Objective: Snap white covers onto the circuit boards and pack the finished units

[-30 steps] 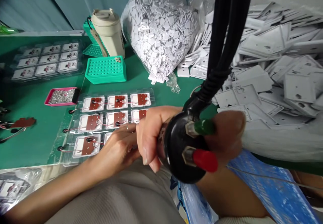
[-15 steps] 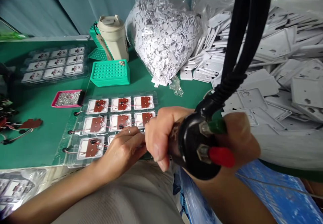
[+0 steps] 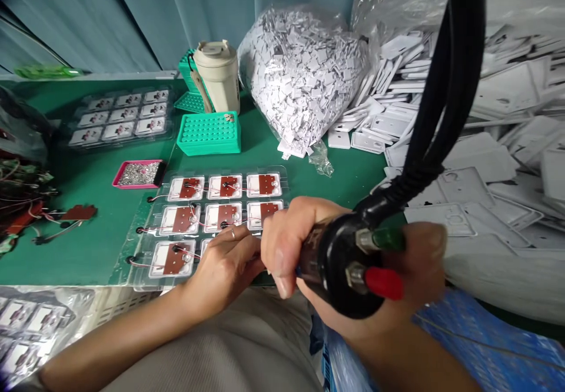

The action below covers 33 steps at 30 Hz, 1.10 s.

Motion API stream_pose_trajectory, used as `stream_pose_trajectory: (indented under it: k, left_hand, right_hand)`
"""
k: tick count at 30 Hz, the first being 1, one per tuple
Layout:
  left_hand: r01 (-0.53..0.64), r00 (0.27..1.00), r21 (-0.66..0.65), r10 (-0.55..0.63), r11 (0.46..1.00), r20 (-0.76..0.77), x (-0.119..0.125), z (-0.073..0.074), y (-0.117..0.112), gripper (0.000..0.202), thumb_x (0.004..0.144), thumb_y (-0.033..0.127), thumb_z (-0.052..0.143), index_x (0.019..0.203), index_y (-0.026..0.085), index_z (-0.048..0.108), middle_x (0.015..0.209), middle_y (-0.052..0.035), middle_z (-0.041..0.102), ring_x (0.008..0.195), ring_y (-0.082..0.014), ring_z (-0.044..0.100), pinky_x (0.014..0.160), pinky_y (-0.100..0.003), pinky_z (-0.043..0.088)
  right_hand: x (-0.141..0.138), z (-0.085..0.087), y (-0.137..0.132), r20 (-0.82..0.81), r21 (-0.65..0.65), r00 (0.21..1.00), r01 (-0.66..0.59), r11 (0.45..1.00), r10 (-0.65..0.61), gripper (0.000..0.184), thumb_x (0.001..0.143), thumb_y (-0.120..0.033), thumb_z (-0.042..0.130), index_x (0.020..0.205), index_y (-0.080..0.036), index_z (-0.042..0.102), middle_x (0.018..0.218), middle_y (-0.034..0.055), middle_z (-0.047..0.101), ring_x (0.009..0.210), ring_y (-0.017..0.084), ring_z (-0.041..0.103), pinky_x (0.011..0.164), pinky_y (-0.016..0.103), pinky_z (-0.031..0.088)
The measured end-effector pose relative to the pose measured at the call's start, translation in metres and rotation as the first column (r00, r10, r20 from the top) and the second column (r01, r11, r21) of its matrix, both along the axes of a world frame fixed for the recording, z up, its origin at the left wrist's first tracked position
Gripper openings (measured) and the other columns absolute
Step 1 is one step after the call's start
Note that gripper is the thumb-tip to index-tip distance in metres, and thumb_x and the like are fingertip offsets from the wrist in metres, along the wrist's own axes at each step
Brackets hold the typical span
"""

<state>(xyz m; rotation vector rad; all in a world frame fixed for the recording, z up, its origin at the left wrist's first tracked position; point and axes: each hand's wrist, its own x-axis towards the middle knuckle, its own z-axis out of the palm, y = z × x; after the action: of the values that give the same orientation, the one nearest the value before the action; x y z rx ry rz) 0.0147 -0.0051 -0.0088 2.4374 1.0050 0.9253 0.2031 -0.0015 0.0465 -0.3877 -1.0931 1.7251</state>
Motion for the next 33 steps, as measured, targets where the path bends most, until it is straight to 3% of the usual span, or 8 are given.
stream_pose_trajectory:
  k: [3, 8, 10, 13, 18, 24, 30, 33]
  left_hand:
    - [0.043, 0.999, -0.154, -0.038, 0.987, 0.033, -0.003, 0.004, 0.001, 0.017, 0.095, 0.023, 0.055, 0.084, 0.015, 0.065, 0.067, -0.0012, 0.057, 0.064, -0.0152, 0.054, 0.061, -0.025, 0.046]
    - [0.106, 0.99, -0.342, -0.066, 0.934, 0.125, -0.015, 0.021, 0.005, 0.009, 0.091, 0.02, 0.063, 0.085, 0.016, 0.067, 0.074, -0.0011, 0.064, 0.069, -0.0138, 0.058, 0.063, -0.024, 0.046]
    - [0.078, 0.994, -0.383, -0.045, 0.921, 0.096, -0.019, 0.027, 0.006, 0.009, 0.092, 0.017, 0.059, 0.087, 0.017, 0.067, 0.075, -0.0009, 0.064, 0.071, -0.014, 0.057, 0.065, -0.024, 0.045]
    - [0.109, 0.993, -0.416, -0.117, 0.903, 0.007, -0.02, 0.031, 0.005, 0.017, 0.095, 0.011, 0.049, 0.095, 0.017, 0.065, 0.083, -0.0031, 0.063, 0.078, -0.0159, 0.057, 0.068, -0.027, 0.045]
    - [0.152, 0.966, -0.319, -0.209, 0.935, -0.153, -0.014, 0.025, 0.005, 0.025, 0.096, 0.008, 0.04, 0.106, 0.013, 0.061, 0.082, -0.0071, 0.06, 0.08, -0.0207, 0.054, 0.067, -0.031, 0.045]
    - [0.12, 0.926, -0.158, -0.168, 0.98, -0.339, -0.014, 0.017, 0.005, 0.021, 0.096, 0.009, 0.041, 0.087, 0.013, 0.059, 0.069, -0.0053, 0.056, 0.069, -0.0202, 0.049, 0.061, -0.03, 0.041]
    - [0.163, 0.956, -0.115, -0.186, 0.98, -0.228, -0.006, 0.018, 0.009, 0.025, 0.097, 0.009, 0.043, 0.078, 0.013, 0.059, 0.064, -0.0023, 0.055, 0.065, -0.0173, 0.045, 0.064, -0.03, 0.04]
    - [0.161, 0.969, -0.056, -0.169, 0.985, -0.179, 0.001, 0.012, 0.009, 0.026, 0.097, 0.014, 0.047, 0.074, 0.014, 0.061, 0.071, -0.004, 0.058, 0.068, -0.018, 0.046, 0.066, -0.032, 0.039]
  right_hand:
    - [-0.016, 0.016, -0.005, 0.047, -0.006, 0.981, 0.19, 0.982, -0.189, 0.06, 0.085, -0.068, 0.048, 0.074, -0.014, 0.071, 0.052, 0.0027, 0.054, 0.048, 0.015, 0.048, 0.048, 0.03, 0.038]
    - [-0.016, 0.028, -0.002, 0.068, -0.033, 0.977, 0.207, 0.978, -0.204, 0.063, 0.083, -0.069, 0.051, 0.064, -0.013, 0.069, 0.045, 0.0016, 0.051, 0.041, 0.012, 0.045, 0.042, 0.027, 0.033]
    - [-0.01, 0.025, -0.001, 0.071, -0.054, 0.972, 0.228, 0.972, -0.224, 0.06, 0.083, -0.067, 0.052, 0.064, -0.013, 0.068, 0.046, 0.0009, 0.051, 0.04, 0.012, 0.046, 0.043, 0.027, 0.034]
    - [-0.004, 0.018, 0.001, 0.097, 0.0, 0.983, 0.155, 0.988, -0.154, 0.059, 0.084, -0.066, 0.051, 0.069, -0.013, 0.07, 0.048, 0.0004, 0.051, 0.04, 0.012, 0.046, 0.042, 0.027, 0.034]
    - [-0.011, 0.011, 0.005, 0.14, 0.082, 0.985, 0.093, 0.992, -0.104, 0.062, 0.087, -0.068, 0.041, 0.071, -0.015, 0.07, 0.045, 0.0003, 0.047, 0.04, 0.013, 0.044, 0.04, 0.026, 0.033]
    - [-0.017, 0.009, 0.002, 0.201, -0.022, 0.975, 0.103, 0.994, -0.097, 0.058, 0.086, -0.063, 0.05, 0.061, -0.013, 0.064, 0.048, 0.0025, 0.052, 0.041, 0.011, 0.046, 0.042, 0.026, 0.033]
    - [-0.005, -0.001, 0.005, 0.114, 0.088, 0.992, -0.054, 0.995, 0.044, 0.036, 0.091, -0.046, 0.056, 0.075, -0.015, 0.067, 0.049, -0.0003, 0.055, 0.048, 0.011, 0.05, 0.047, 0.021, 0.039]
    - [-0.005, -0.005, 0.004, 0.092, 0.067, 0.996, -0.002, 0.998, -0.004, 0.051, 0.094, -0.055, 0.04, 0.077, -0.016, 0.068, 0.048, 0.0017, 0.055, 0.048, 0.012, 0.049, 0.048, 0.023, 0.039]
